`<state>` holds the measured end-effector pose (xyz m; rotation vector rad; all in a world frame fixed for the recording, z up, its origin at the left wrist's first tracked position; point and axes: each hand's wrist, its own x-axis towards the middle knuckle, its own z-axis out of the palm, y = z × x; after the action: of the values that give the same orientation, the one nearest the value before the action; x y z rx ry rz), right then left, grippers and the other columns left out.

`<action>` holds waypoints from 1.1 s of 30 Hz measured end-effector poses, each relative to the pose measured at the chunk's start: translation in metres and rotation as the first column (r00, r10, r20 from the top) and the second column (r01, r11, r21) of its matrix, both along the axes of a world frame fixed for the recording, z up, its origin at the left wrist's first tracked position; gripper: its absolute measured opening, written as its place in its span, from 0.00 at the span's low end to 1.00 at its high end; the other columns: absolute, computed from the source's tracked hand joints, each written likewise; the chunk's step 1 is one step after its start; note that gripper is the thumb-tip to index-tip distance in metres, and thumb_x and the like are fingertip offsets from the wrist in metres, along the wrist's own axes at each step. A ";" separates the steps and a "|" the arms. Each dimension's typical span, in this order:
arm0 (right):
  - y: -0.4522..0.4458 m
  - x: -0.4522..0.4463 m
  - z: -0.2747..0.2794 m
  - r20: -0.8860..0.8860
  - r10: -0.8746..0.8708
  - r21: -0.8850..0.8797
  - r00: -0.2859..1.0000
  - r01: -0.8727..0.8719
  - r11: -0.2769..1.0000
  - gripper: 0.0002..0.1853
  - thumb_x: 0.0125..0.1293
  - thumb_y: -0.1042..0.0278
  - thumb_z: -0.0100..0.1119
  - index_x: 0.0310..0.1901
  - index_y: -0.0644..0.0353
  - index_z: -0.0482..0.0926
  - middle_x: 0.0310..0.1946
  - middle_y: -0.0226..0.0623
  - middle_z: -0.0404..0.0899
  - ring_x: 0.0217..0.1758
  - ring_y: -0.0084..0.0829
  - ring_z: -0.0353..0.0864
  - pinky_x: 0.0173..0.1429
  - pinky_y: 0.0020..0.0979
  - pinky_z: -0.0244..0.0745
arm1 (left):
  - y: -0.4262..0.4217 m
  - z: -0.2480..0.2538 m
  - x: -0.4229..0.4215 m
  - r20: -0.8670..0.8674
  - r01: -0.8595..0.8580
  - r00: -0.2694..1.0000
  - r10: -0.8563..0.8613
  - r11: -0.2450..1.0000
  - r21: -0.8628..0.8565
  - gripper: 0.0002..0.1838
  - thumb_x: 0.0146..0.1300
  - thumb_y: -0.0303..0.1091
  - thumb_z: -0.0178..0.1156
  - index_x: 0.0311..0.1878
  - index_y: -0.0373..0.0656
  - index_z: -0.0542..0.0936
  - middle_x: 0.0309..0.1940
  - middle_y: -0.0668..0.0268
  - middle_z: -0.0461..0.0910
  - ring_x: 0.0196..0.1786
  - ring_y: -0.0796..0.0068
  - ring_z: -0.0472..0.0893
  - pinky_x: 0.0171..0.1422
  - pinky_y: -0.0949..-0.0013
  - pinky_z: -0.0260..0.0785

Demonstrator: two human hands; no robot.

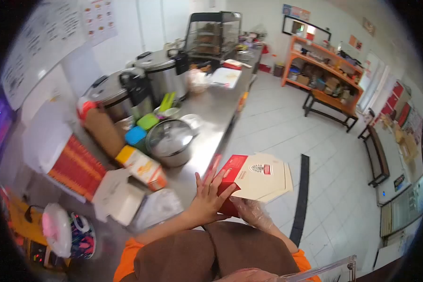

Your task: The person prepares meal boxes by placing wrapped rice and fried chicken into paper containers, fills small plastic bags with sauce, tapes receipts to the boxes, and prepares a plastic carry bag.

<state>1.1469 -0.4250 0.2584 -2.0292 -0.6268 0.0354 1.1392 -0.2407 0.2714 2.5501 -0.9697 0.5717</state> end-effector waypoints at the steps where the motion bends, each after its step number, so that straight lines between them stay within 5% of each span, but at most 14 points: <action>1: -0.029 0.008 -0.004 0.240 -0.040 -0.109 0.970 0.067 0.992 0.14 0.62 0.71 0.54 0.50 0.59 0.74 0.44 0.46 0.76 0.45 0.43 0.77 0.48 0.41 0.72 | -0.026 -0.004 0.016 -0.007 0.022 1.000 -0.022 1.000 -0.021 0.57 0.36 0.52 0.73 0.68 0.49 0.52 0.66 0.45 0.46 0.70 0.43 0.46 0.67 0.30 0.34; 2: -0.058 0.015 -0.015 0.465 -0.045 -0.201 0.884 0.155 0.967 0.15 0.62 0.72 0.54 0.51 0.59 0.73 0.44 0.46 0.76 0.45 0.42 0.77 0.48 0.40 0.72 | -0.049 -0.007 0.032 -0.015 0.042 0.999 -0.043 0.998 -0.039 0.57 0.34 0.52 0.74 0.68 0.50 0.52 0.66 0.46 0.47 0.70 0.44 0.47 0.68 0.30 0.34; 5: -0.100 0.053 -0.038 -0.189 -0.215 0.279 0.958 0.263 0.923 0.17 0.68 0.63 0.50 0.53 0.63 0.70 0.43 0.37 0.77 0.44 0.32 0.76 0.47 0.35 0.72 | -0.099 -0.016 0.075 -0.052 0.188 0.978 -0.203 0.960 -0.208 0.59 0.29 0.50 0.76 0.68 0.52 0.53 0.64 0.49 0.51 0.68 0.47 0.51 0.68 0.31 0.35; 7: -0.122 0.070 -0.021 -0.452 -0.008 0.463 0.892 0.242 0.852 0.18 0.70 0.59 0.48 0.54 0.64 0.68 0.43 0.33 0.77 0.44 0.27 0.75 0.47 0.31 0.71 | -0.117 -0.023 0.099 -0.085 0.224 0.964 -0.252 0.942 -0.250 0.57 0.27 0.48 0.77 0.66 0.55 0.58 0.62 0.51 0.53 0.67 0.48 0.52 0.69 0.34 0.38; 8: -0.125 0.079 0.001 -0.556 0.176 0.599 0.813 0.244 0.762 0.10 0.70 0.68 0.47 0.48 0.61 0.72 0.44 0.30 0.75 0.45 0.21 0.73 0.50 0.28 0.69 | -0.124 -0.022 0.112 -0.099 0.225 0.963 -0.252 0.948 -0.223 0.56 0.27 0.48 0.77 0.66 0.55 0.59 0.62 0.51 0.53 0.67 0.48 0.52 0.69 0.35 0.39; 11: -0.144 0.124 -0.046 -0.553 0.033 0.469 0.832 0.278 0.838 0.10 0.70 0.69 0.48 0.48 0.62 0.73 0.44 0.31 0.76 0.46 0.22 0.73 0.51 0.28 0.69 | -0.135 -0.034 0.151 -0.145 0.220 0.957 -0.252 0.953 -0.208 0.53 0.27 0.46 0.77 0.64 0.61 0.63 0.62 0.51 0.52 0.66 0.49 0.52 0.69 0.38 0.42; 12: -0.140 0.141 -0.059 -0.558 0.150 0.637 0.816 0.306 0.708 0.11 0.68 0.71 0.49 0.50 0.61 0.73 0.44 0.32 0.76 0.48 0.23 0.74 0.53 0.29 0.70 | -0.137 -0.036 0.166 -0.134 0.227 0.957 -0.258 0.951 -0.209 0.52 0.27 0.46 0.77 0.63 0.62 0.65 0.62 0.52 0.53 0.66 0.49 0.53 0.69 0.39 0.43; 15: -0.149 0.205 -0.129 -0.463 0.060 0.563 0.884 0.241 0.791 0.13 0.68 0.69 0.51 0.52 0.61 0.73 0.46 0.32 0.77 0.49 0.23 0.74 0.54 0.28 0.70 | -0.143 -0.051 0.218 -0.117 0.192 0.968 -0.220 0.958 -0.215 0.47 0.28 0.47 0.76 0.60 0.64 0.69 0.62 0.52 0.54 0.65 0.48 0.54 0.68 0.43 0.46; 20: -0.131 0.322 -0.059 -0.629 0.091 0.621 0.772 0.428 0.656 0.13 0.67 0.70 0.51 0.51 0.62 0.74 0.44 0.30 0.77 0.48 0.22 0.74 0.54 0.26 0.69 | -0.137 -0.075 0.330 -0.142 0.062 0.984 -0.105 0.959 -0.278 0.41 0.30 0.48 0.75 0.56 0.61 0.73 0.61 0.52 0.56 0.64 0.48 0.56 0.65 0.49 0.50; 23: -0.120 0.415 -0.040 -0.505 0.013 0.399 0.863 0.220 0.890 0.19 0.69 0.60 0.50 0.53 0.66 0.72 0.47 0.36 0.76 0.48 0.24 0.73 0.54 0.27 0.69 | -0.118 -0.070 0.406 -0.142 0.011 0.988 -0.059 0.947 -0.321 0.43 0.28 0.47 0.76 0.56 0.57 0.72 0.60 0.51 0.58 0.62 0.48 0.57 0.64 0.48 0.52; 27: -0.088 0.503 0.005 -0.538 0.020 0.361 0.843 0.208 0.909 0.22 0.69 0.55 0.49 0.52 0.69 0.72 0.44 0.39 0.77 0.47 0.24 0.73 0.53 0.28 0.69 | -0.089 -0.063 0.482 -0.149 -0.118 0.987 0.067 0.921 -0.370 0.39 0.30 0.47 0.74 0.52 0.55 0.72 0.59 0.52 0.58 0.63 0.48 0.58 0.63 0.50 0.55; 28: -0.088 0.530 -0.019 -0.316 -0.166 0.213 0.934 0.240 0.947 0.22 0.69 0.55 0.48 0.51 0.69 0.73 0.40 0.38 0.79 0.44 0.25 0.75 0.51 0.30 0.70 | -0.082 -0.074 0.498 -0.160 -0.174 0.980 0.117 0.896 -0.408 0.38 0.30 0.47 0.74 0.50 0.53 0.72 0.59 0.52 0.58 0.63 0.48 0.58 0.63 0.50 0.56; 30: -0.094 0.575 0.006 -0.500 -0.190 0.319 0.845 0.384 0.866 0.17 0.69 0.56 0.48 0.44 0.65 0.76 0.33 0.31 0.79 0.34 0.20 0.74 0.41 0.26 0.72 | -0.061 -0.094 0.523 -0.205 -0.303 0.951 0.230 0.818 -0.489 0.36 0.29 0.45 0.74 0.45 0.46 0.70 0.57 0.51 0.58 0.62 0.47 0.60 0.62 0.52 0.58; 33: -0.098 0.649 0.013 -0.385 -0.058 0.434 0.921 0.236 0.870 0.15 0.70 0.59 0.49 0.42 0.63 0.76 0.31 0.28 0.78 0.34 0.17 0.73 0.38 0.26 0.71 | -0.012 -0.135 0.547 -0.259 -0.446 0.895 0.363 0.726 -0.523 0.40 0.32 0.40 0.74 0.50 0.46 0.61 0.58 0.48 0.57 0.61 0.45 0.61 0.62 0.50 0.58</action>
<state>1.7960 -0.5232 0.2716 -1.5311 -0.2093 0.1458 1.6865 -0.2529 0.1361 2.1907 -0.1208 0.6667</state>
